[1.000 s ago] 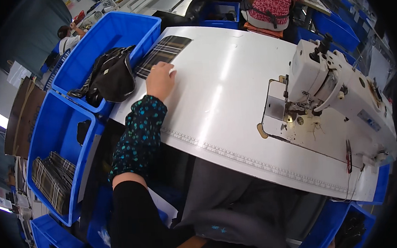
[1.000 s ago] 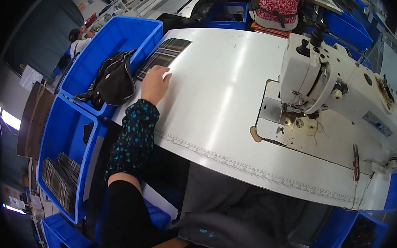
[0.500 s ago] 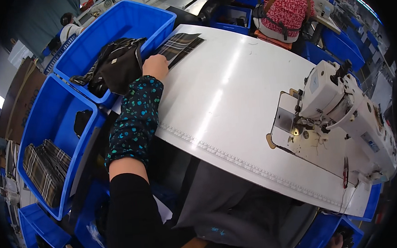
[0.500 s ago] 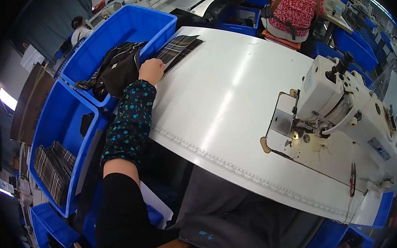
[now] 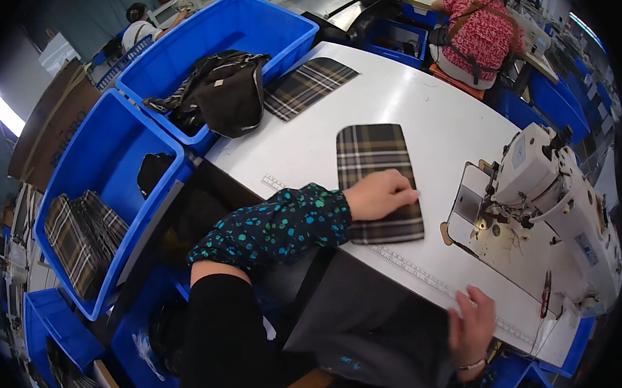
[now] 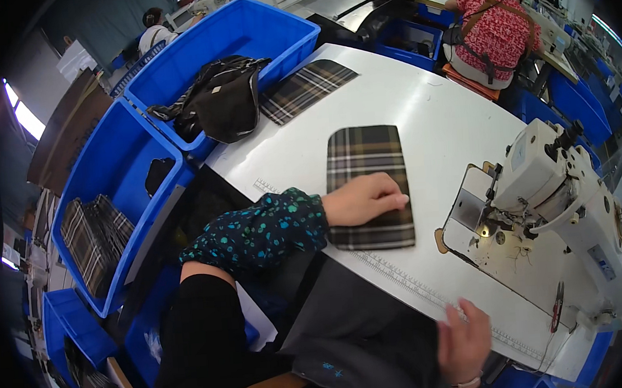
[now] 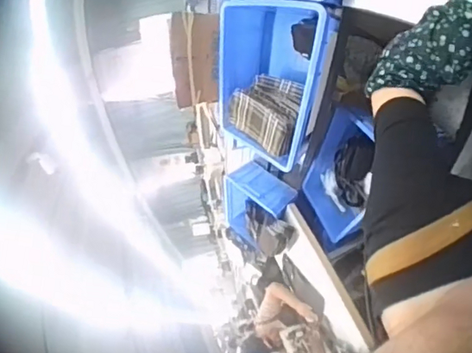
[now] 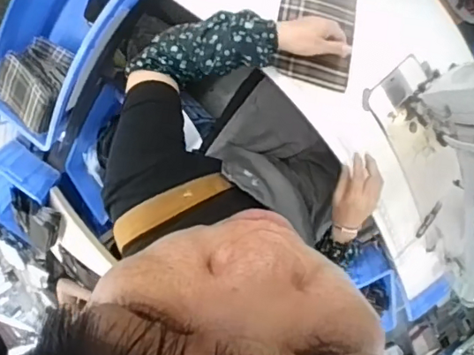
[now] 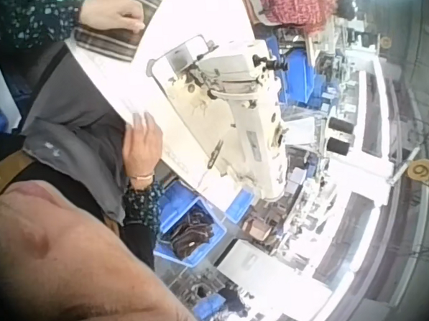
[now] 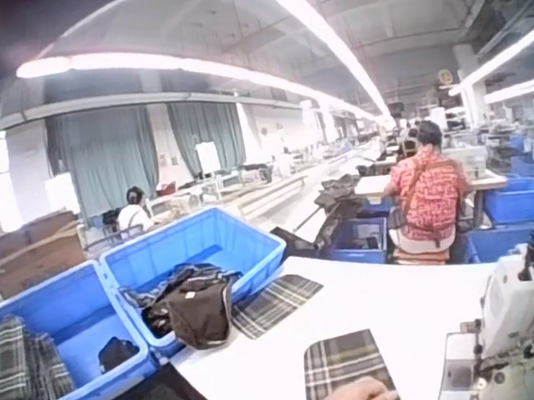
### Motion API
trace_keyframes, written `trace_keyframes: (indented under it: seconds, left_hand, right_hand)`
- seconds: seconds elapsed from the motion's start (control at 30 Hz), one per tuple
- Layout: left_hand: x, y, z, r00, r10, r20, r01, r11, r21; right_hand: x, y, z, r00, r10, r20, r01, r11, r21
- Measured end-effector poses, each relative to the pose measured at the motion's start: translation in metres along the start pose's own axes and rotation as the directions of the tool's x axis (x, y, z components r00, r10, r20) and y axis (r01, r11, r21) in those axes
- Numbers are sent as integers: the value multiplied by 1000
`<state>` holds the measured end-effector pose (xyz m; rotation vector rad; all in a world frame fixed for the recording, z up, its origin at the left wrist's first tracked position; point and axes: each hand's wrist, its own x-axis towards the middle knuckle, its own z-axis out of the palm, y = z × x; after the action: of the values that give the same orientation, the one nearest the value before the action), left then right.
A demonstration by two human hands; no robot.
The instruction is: The person operates an industrial sewing machine to stitch zippers onto small fabric pouches. They repeatedly pick up a pouch from a blue bin, align the zipper under the machine's needle, and sew the seam. After sewing, they place the finished pouch into a separate blue bin and repeat the process with the next item.
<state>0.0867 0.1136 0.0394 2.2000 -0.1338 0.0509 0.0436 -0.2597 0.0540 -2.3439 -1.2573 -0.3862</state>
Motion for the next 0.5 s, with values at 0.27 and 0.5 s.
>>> trace_keyframes:
  seconds: [0.27,0.5]
  left_hand:
    - [5,-37,-106,806,177,-565,373,589,716]
    - [-15,-120,-219,548,54,-834,811,208,547]
  right_hand:
    - [94,-42,89,978,-145,150,141,989,40]
    - [54,14,52,989,55,140,-51,998,-30]
